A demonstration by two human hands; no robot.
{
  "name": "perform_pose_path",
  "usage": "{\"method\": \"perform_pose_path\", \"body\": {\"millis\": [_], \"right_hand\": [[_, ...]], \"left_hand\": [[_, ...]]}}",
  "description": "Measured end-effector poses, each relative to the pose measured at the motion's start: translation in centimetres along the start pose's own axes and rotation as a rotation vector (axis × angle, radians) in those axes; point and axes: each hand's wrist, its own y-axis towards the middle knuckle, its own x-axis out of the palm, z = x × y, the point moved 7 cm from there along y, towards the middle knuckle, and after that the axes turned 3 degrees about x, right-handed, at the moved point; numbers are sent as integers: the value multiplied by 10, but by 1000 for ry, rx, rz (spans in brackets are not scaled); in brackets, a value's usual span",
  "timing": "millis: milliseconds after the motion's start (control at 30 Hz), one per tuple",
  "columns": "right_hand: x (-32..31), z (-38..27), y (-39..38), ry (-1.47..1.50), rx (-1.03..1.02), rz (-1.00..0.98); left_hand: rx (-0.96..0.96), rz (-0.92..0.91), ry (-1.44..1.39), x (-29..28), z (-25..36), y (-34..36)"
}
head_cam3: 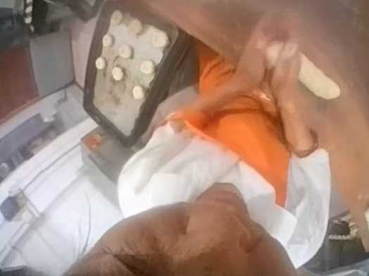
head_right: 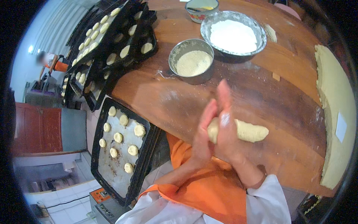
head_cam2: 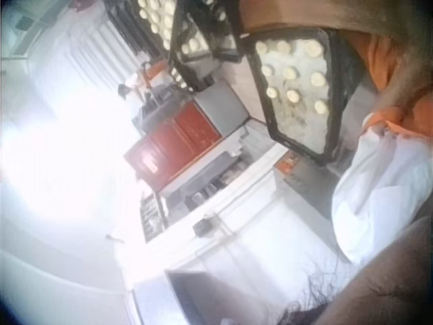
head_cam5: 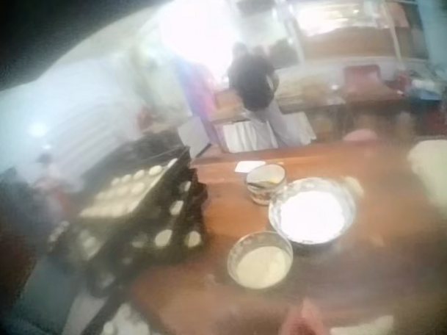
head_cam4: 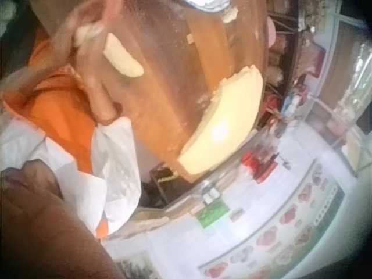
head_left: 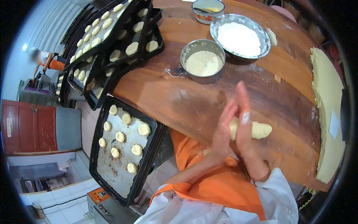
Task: The person shapes dough by rolling pieces of dough in their hands to form small balls, coats them in a bowl of topping, and places them onto a baking tray.
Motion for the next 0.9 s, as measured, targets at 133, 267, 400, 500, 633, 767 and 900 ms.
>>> {"method": "perform_pose_path", "body": {"millis": [133, 267, 400, 500, 633, 767, 900], "right_hand": [[12, 12, -18, 625, 115, 118], [-9, 22, 2, 694, 423, 154], [-13, 20, 8, 650, 360, 96], [-21, 16, 17, 561, 253, 8], [-50, 8, 19, 519, 238, 47], [-66, 19, 8, 437, 311, 89], [-69, 24, 2, 452, 351, 96]], "left_hand": [[-146, 191, -108, -15, -9, 22], [358, -95, 485, -1, 27, 16], [221, -265, 623, -1, 16, 13], [121, -312, 614, -14, 28, 48], [251, -200, 899, -46, 34, 122], [228, -441, 1552, -57, 0, 189], [130, -571, 1834, -81, -57, 207]]}}
